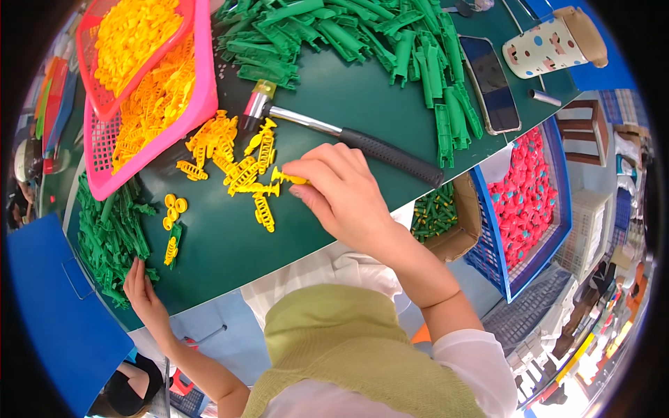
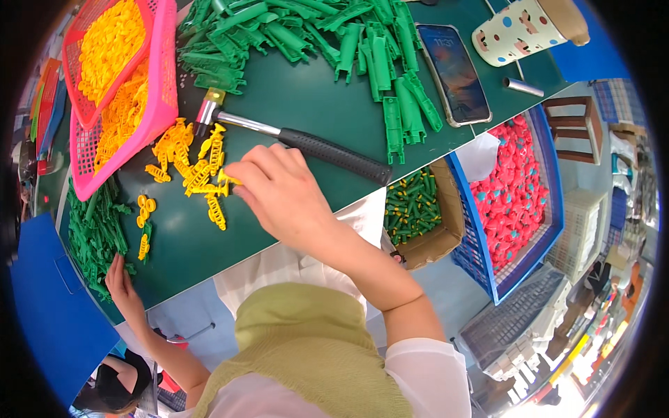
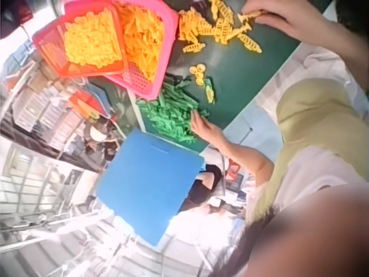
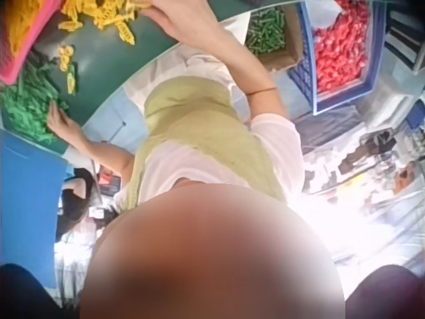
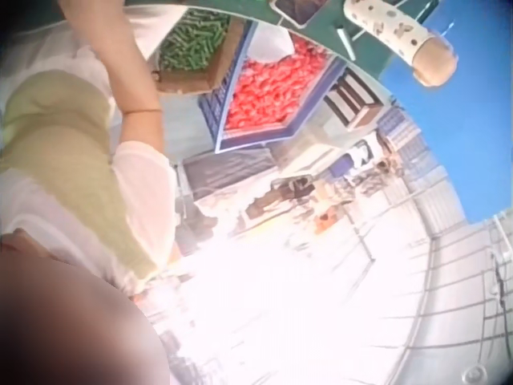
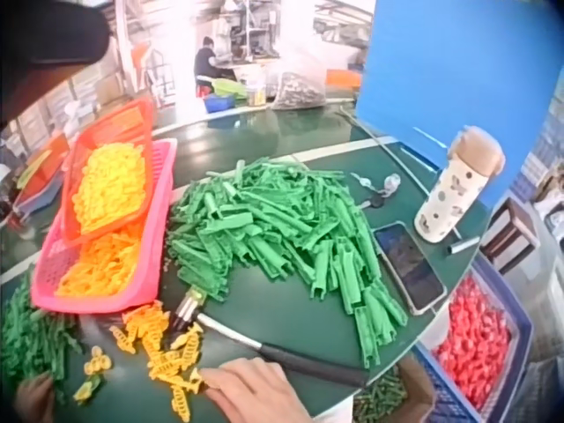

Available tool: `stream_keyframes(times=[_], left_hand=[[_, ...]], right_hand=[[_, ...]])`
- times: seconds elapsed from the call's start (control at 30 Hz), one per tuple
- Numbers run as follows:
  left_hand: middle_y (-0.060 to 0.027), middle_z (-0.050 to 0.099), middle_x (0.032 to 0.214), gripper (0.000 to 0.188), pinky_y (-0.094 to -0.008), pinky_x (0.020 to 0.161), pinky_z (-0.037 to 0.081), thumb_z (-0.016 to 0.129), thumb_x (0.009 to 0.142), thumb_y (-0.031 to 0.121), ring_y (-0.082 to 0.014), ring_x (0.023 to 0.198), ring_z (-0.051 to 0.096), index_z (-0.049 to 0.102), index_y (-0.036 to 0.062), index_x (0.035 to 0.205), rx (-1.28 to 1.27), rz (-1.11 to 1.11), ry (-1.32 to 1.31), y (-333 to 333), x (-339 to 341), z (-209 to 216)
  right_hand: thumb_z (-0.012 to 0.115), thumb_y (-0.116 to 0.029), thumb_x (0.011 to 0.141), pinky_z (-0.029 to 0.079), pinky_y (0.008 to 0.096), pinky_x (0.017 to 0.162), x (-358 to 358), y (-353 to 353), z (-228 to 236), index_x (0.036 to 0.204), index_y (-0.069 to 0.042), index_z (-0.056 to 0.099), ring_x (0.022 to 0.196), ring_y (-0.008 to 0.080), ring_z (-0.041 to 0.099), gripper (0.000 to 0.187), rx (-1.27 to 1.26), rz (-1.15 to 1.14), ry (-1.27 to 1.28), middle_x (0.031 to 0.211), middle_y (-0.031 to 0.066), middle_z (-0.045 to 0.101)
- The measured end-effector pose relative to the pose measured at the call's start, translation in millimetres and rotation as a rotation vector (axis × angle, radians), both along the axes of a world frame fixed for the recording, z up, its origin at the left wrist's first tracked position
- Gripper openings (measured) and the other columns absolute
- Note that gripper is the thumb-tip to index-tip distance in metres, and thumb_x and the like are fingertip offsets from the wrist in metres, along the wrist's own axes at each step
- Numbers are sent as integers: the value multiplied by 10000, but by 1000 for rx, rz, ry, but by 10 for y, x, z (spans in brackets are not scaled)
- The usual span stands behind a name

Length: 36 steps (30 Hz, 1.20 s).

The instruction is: Assembling plastic toy fish by snapping yellow parts onto green bodies.

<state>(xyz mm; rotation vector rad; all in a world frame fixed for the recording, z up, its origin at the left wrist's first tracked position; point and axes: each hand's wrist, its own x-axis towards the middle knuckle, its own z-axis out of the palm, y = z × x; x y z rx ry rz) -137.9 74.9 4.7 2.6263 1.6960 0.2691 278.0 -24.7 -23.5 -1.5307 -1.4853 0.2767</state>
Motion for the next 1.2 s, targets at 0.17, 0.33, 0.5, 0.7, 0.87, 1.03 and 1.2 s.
stream_keyframes(times=[0.17,0.33,0.5,0.7,0.87,1.03,1.2], left_hand=[[-96,612,1299,378,-378,1035,402,522,916,-39,-298,1217,521,616,56,1270,-17,-14,47,-8,33,113],[-112,637,1201,327,-401,996,424,571,866,-52,-316,1154,546,642,38,1172,55,-55,147,61,-3,153],[-138,649,1061,181,-391,892,463,591,899,-25,-318,1003,596,636,8,1072,128,-34,118,188,-140,114],[-118,642,1051,146,-311,836,470,578,930,-35,-252,939,598,638,-33,1063,295,-6,-196,114,100,292],[-123,659,982,180,-322,803,484,633,850,-85,-247,895,616,658,-27,1019,48,-157,-327,-309,914,352],[-107,674,876,237,-339,725,488,723,705,-103,-270,808,630,656,13,900,-169,-408,-386,-540,1630,280],[-85,673,917,218,-347,735,471,748,707,-44,-278,834,618,665,30,894,-132,-501,-279,-499,1800,156]], right_hand=[[738,-59,796,419,368,778,24,-12,11,1080,-92,642,858,273,543,301,5,32,129,950,55,587],[721,-52,813,420,373,784,60,-34,14,1023,-81,623,870,268,547,233,21,70,180,956,49,588],[714,-58,823,425,372,788,53,-45,1,977,-81,595,883,257,572,197,41,66,188,1034,47,625],[740,-79,808,437,369,760,40,-53,-44,968,-87,573,807,250,596,231,36,57,250,1014,40,653],[779,-111,777,429,364,741,44,-69,-20,943,-88,560,794,245,587,275,-21,78,228,957,40,637],[783,-123,775,417,366,745,50,-67,-14,915,-86,551,811,251,559,273,17,42,176,938,37,614],[769,-86,778,412,365,747,48,-57,-6,892,-88,553,824,255,541,244,45,29,152,941,41,607]])
